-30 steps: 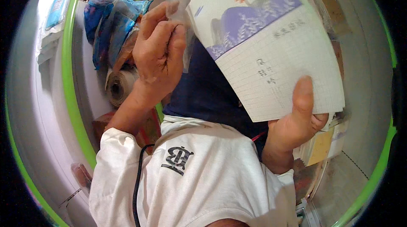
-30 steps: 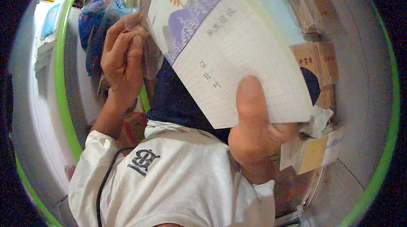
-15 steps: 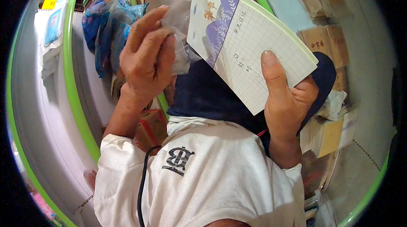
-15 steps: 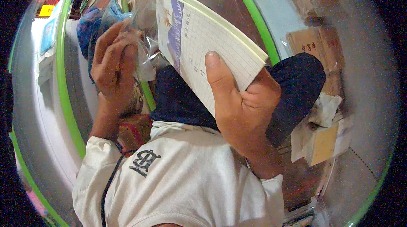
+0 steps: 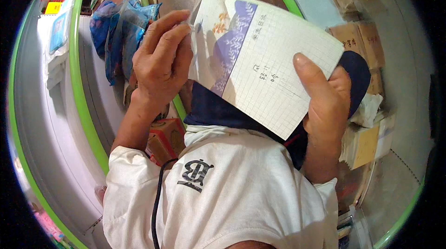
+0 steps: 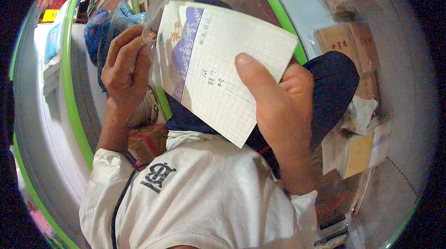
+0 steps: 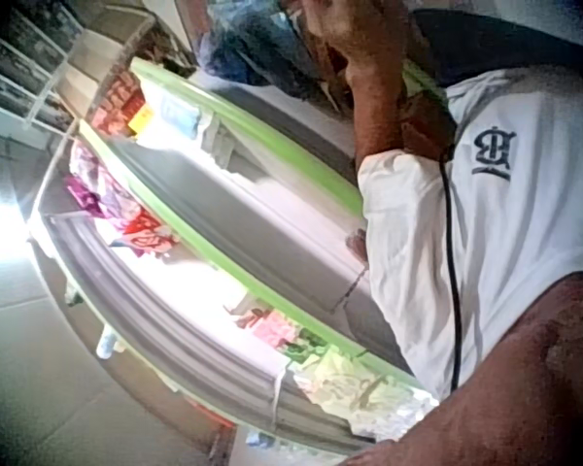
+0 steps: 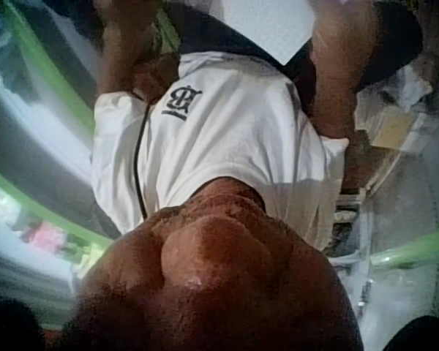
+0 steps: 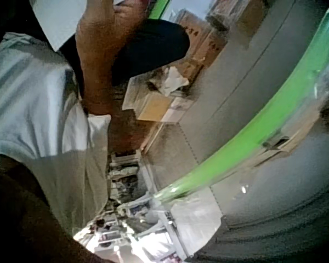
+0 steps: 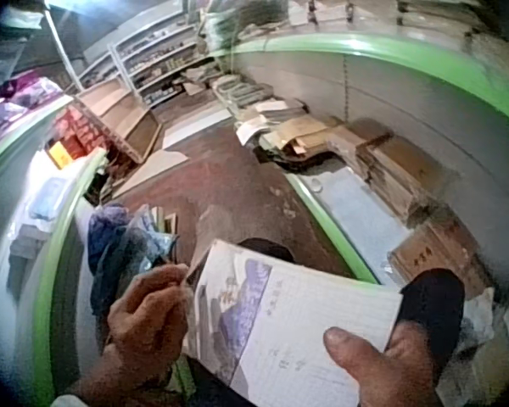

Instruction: The person sits on the floor and handles notebooks, placing them into plastic bags and arranging them on a shelf. They then use a cloth to wipe the shelf surface.

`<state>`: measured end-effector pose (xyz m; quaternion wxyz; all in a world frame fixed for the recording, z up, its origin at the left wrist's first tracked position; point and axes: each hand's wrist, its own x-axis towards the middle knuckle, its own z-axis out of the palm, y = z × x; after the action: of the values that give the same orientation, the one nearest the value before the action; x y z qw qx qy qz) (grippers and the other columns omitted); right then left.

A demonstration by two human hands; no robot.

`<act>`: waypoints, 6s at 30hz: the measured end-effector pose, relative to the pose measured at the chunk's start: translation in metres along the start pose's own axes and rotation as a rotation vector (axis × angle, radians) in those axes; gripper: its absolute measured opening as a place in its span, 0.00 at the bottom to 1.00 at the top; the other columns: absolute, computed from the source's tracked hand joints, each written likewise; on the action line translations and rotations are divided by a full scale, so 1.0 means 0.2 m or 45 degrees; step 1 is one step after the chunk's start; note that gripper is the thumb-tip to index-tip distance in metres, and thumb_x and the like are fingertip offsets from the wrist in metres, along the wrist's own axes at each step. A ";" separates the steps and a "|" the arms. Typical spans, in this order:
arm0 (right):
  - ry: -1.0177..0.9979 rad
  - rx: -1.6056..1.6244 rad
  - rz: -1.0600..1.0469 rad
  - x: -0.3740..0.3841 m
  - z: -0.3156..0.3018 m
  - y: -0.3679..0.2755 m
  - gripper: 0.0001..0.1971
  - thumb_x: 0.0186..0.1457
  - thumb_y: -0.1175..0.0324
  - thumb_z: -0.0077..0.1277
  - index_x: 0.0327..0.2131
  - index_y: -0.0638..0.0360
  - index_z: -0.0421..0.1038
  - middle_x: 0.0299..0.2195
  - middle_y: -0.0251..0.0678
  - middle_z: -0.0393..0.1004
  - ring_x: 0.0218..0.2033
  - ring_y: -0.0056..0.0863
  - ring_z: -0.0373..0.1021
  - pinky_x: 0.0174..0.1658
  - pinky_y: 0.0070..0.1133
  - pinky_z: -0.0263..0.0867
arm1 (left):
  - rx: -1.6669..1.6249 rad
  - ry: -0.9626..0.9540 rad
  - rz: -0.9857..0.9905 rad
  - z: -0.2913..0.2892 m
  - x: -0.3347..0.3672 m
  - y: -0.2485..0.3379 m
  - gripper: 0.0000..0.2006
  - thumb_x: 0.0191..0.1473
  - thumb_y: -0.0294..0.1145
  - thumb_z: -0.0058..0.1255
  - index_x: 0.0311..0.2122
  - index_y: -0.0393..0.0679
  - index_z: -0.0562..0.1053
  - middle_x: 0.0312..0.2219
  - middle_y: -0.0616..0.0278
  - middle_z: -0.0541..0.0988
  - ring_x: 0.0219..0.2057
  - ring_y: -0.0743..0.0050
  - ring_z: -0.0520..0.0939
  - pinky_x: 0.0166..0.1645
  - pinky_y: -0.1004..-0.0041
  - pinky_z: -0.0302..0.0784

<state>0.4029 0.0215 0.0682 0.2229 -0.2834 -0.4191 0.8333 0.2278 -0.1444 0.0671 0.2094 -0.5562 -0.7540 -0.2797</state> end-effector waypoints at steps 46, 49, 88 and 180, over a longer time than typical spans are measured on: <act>-0.184 -0.085 0.317 0.21 -0.30 0.18 0.22 0.50 0.69 0.49 0.48 0.68 0.63 0.42 0.40 0.70 0.43 0.28 0.68 0.48 0.22 0.62 | -0.953 -0.559 -1.240 0.33 0.11 -0.42 0.18 0.51 0.46 0.52 0.37 0.40 0.74 0.26 0.64 0.75 0.26 0.80 0.74 0.30 0.78 0.68; -0.080 -0.226 0.210 0.27 -0.38 0.23 0.20 0.51 0.66 0.50 0.45 0.68 0.66 0.40 0.38 0.72 0.42 0.26 0.68 0.47 0.21 0.62 | -1.071 -0.509 -1.205 0.36 0.07 -0.41 0.11 0.52 0.38 0.51 0.31 0.40 0.74 0.21 0.70 0.72 0.21 0.84 0.70 0.27 0.82 0.64; 0.245 0.139 0.066 0.02 -0.60 0.35 0.15 0.57 0.71 0.44 0.47 0.66 0.64 0.43 0.37 0.71 0.44 0.26 0.68 0.50 0.24 0.62 | -1.122 -0.188 -1.568 0.31 -0.28 -0.53 0.11 0.53 0.35 0.50 0.35 0.37 0.74 0.23 0.64 0.75 0.23 0.79 0.75 0.24 0.80 0.68; 0.155 0.647 0.276 0.02 -0.32 0.40 0.21 0.52 0.72 0.46 0.51 0.59 0.61 0.44 0.36 0.70 0.42 0.30 0.70 0.41 0.24 0.71 | -1.070 -0.027 -1.419 0.44 -0.13 0.28 0.09 0.57 0.28 0.42 0.30 0.36 0.73 0.17 0.67 0.73 0.17 0.86 0.71 0.21 0.83 0.67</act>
<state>0.4306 0.0159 -0.0307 0.2211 -0.3112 -0.1497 0.9121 0.2885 -0.0933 -0.0056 -0.2055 -0.1229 -0.7569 -0.6081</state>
